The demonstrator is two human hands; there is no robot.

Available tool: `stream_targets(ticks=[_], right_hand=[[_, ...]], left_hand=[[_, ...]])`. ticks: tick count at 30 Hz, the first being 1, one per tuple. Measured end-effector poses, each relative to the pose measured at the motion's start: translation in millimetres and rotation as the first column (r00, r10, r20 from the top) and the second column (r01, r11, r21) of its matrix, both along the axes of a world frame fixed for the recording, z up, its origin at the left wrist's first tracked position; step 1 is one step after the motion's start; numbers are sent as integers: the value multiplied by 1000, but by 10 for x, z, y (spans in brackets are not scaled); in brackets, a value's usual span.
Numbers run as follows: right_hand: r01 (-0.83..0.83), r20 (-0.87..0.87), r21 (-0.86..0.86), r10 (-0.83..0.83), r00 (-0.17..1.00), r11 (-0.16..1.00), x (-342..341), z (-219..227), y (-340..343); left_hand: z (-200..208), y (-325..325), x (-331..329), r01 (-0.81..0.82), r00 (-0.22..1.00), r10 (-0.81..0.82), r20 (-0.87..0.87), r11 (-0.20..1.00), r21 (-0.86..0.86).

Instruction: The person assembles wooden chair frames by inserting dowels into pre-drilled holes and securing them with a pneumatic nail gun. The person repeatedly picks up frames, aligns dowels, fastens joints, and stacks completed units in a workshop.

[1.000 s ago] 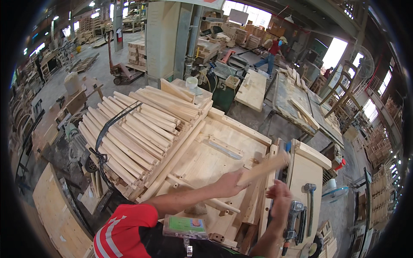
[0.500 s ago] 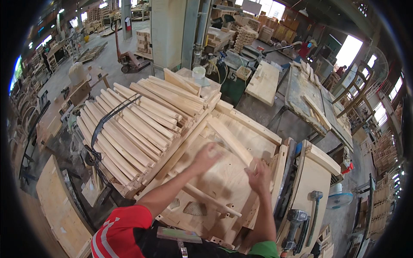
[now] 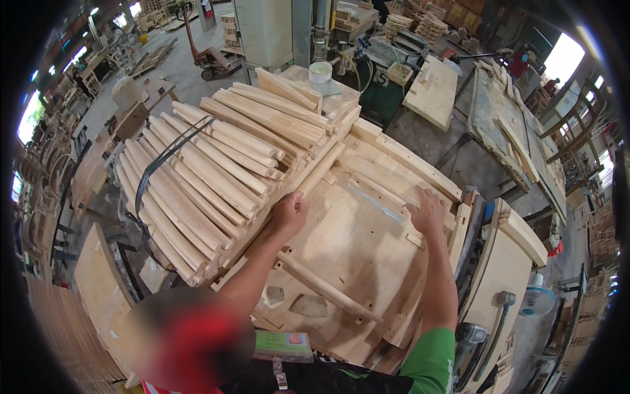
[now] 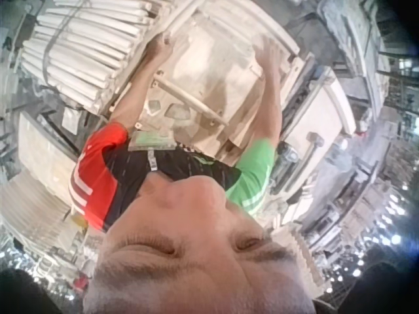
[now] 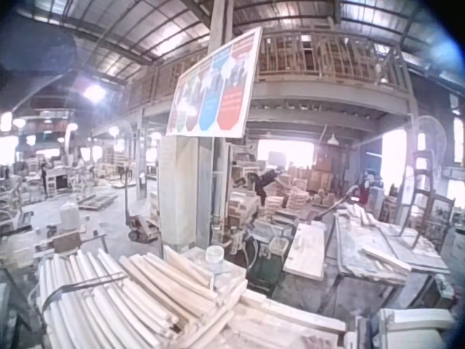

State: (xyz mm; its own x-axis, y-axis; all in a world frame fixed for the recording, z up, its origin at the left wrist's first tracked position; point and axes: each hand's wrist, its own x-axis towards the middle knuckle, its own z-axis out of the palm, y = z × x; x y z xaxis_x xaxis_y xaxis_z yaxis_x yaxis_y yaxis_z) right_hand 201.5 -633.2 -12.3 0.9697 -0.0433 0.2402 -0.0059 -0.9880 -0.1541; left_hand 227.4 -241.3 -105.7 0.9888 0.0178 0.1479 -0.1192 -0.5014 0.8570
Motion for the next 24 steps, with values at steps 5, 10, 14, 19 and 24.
stream_targets(ticks=[5,10,14,19,24], right_hand=[[-16,-76,39,19,997,999,179,-89,-29],[-37,-97,61,43,994,997,282,-94,-7],[-37,-109,63,44,993,997,306,-111,-52],[-35,-116,104,47,992,994,353,-189,-23],[27,-169,182,4,986,983,312,-496,-147]], left_hand=[[44,2,9,13,999,-13,-52,1000,5],[70,32,-2,11,998,-11,-67,1000,-6],[109,15,-2,28,997,-28,-68,1000,8],[113,78,-39,30,998,-28,-61,999,25],[186,1,-45,37,998,-37,-57,999,5]])
